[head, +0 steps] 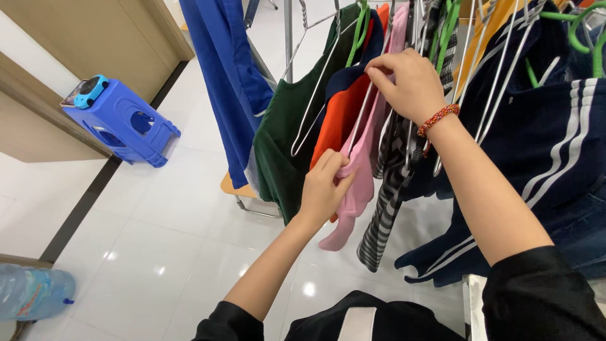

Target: The person takes a pink long-sleeved top from a clothing rack, lays it on a metal table, and folds it neatly. They then take an orange long-sleeved top from the rack and fold it in the same manner, placing it on the table.

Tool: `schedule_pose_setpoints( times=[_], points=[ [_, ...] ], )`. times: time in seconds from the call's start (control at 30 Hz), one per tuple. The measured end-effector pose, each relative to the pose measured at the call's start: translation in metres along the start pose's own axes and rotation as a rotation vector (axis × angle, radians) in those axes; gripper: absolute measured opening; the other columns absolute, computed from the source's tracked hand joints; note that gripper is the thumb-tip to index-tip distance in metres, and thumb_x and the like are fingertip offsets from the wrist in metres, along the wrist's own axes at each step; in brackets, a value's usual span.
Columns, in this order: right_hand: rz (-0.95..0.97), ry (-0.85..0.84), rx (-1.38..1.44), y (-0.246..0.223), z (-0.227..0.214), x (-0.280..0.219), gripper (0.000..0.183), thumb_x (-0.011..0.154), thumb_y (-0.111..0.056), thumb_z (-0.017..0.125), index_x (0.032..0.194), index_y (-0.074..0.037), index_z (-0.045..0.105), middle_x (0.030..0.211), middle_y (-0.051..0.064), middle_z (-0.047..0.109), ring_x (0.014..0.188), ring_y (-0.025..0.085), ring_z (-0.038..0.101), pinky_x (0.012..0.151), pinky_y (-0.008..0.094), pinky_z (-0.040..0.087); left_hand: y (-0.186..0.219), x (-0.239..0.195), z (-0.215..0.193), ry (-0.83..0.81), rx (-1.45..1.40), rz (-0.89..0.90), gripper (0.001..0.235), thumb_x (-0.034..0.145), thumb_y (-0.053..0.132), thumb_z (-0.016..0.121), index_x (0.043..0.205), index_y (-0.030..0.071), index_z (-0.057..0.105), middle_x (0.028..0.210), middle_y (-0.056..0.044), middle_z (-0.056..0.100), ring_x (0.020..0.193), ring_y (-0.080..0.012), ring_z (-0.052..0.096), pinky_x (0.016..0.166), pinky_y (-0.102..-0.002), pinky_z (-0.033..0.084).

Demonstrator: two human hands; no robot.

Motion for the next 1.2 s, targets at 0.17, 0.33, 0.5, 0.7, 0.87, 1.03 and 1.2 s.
schedule_pose_setpoints(
  times=[0.17, 0.33, 0.5, 0.7, 0.87, 1.03, 1.2],
  points=[
    [-0.056, 0.067, 0.167, -0.015, -0.006, -0.005, 0.026, 0.115, -0.026, 0.057, 0.109, -0.013, 0.078, 0.1, 0.0, 0.077, 0.092, 0.023, 0.061, 0.083, 0.044, 0.047, -0.022, -0.015, -0.008, 0.053, 0.015, -0.002, 0.022, 0.098, 0.005, 0.07, 0.086, 0.01, 0.052, 0.08, 0.001, 0.045, 0.07, -0.0137, 0.041, 0.062, -0.028, 0.038],
    [-0.011, 0.147, 0.408, -0.034, -0.033, -0.013, 0.024, 0.118, -0.016, 0.054, 0.109, -0.01, 0.075, 0.1, -0.001, 0.078, 0.064, 0.007, 0.051, 0.059, 0.026, 0.042, -0.051, 0.003, 0.009, -0.002, -0.104, -0.19, 0.018, 0.101, 0.028, 0.069, 0.102, 0.01, 0.074, 0.082, -0.001, 0.059, 0.076, -0.0157, 0.054, 0.073, -0.032, 0.044],
    [-0.09, 0.223, 0.578, -0.045, -0.059, -0.014, 0.035, 0.125, -0.025, 0.044, 0.123, -0.003, 0.07, 0.105, 0.009, 0.077, 0.075, 0.01, 0.05, 0.069, 0.025, 0.041, -0.078, 0.011, 0.025, -0.007, -0.19, -0.423, 0.024, 0.103, 0.034, 0.065, 0.087, 0.016, 0.064, 0.076, 0.005, 0.057, 0.072, -0.011, 0.05, 0.071, -0.03, 0.041],
    [-0.137, 0.244, 0.626, -0.061, -0.077, -0.021, 0.047, 0.125, -0.033, 0.036, 0.129, 0.001, 0.068, 0.113, 0.016, 0.078, 0.103, 0.019, 0.066, 0.096, 0.032, 0.054, -0.08, 0.0, 0.032, -0.079, -0.304, -0.547, 0.035, 0.103, 0.042, 0.06, 0.081, 0.017, 0.068, 0.073, 0.008, 0.064, 0.075, -0.0079, 0.056, 0.078, -0.028, 0.044],
    [0.031, 0.165, 0.517, -0.056, -0.058, -0.037, 0.046, 0.122, -0.038, 0.04, 0.131, -0.006, 0.072, 0.115, 0.005, 0.08, 0.069, 0.003, 0.042, 0.065, 0.022, 0.036, -0.044, -0.007, -0.007, -0.046, -0.37, -0.511, 0.031, 0.1, 0.038, 0.065, 0.09, 0.016, 0.084, 0.09, 0.009, 0.079, 0.095, -0.0065, 0.067, 0.09, -0.026, 0.048],
    [0.01, 0.197, 0.319, -0.076, -0.062, -0.076, 0.039, 0.122, -0.025, 0.048, 0.146, 0.001, 0.066, 0.124, 0.014, 0.078, 0.11, 0.02, 0.073, 0.083, 0.034, 0.055, -0.006, -0.029, -0.034, -0.153, -0.655, -0.527, 0.018, 0.099, 0.023, 0.072, 0.108, 0.011, 0.082, 0.104, 0.003, 0.079, 0.097, -0.0074, 0.066, 0.085, -0.023, 0.05],
    [-0.009, 0.442, 0.259, -0.124, -0.092, -0.169, 0.012, 0.12, -0.005, 0.061, 0.129, 0.003, 0.064, 0.12, 0.017, 0.065, 0.107, 0.026, 0.062, 0.087, 0.037, 0.054, 0.032, -0.058, -0.045, -0.189, -0.737, -0.437, 0.015, 0.095, 0.021, 0.078, 0.105, 0.01, 0.081, 0.105, 0.001, 0.078, 0.1, -0.0105, 0.069, 0.09, -0.024, 0.056]
  ],
)
Point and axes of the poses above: each hand's wrist, its own x-axis towards the middle knuckle, its own z-axis out of the palm, y = z × x, the point moved 10 cm from there along x, towards the middle knuckle
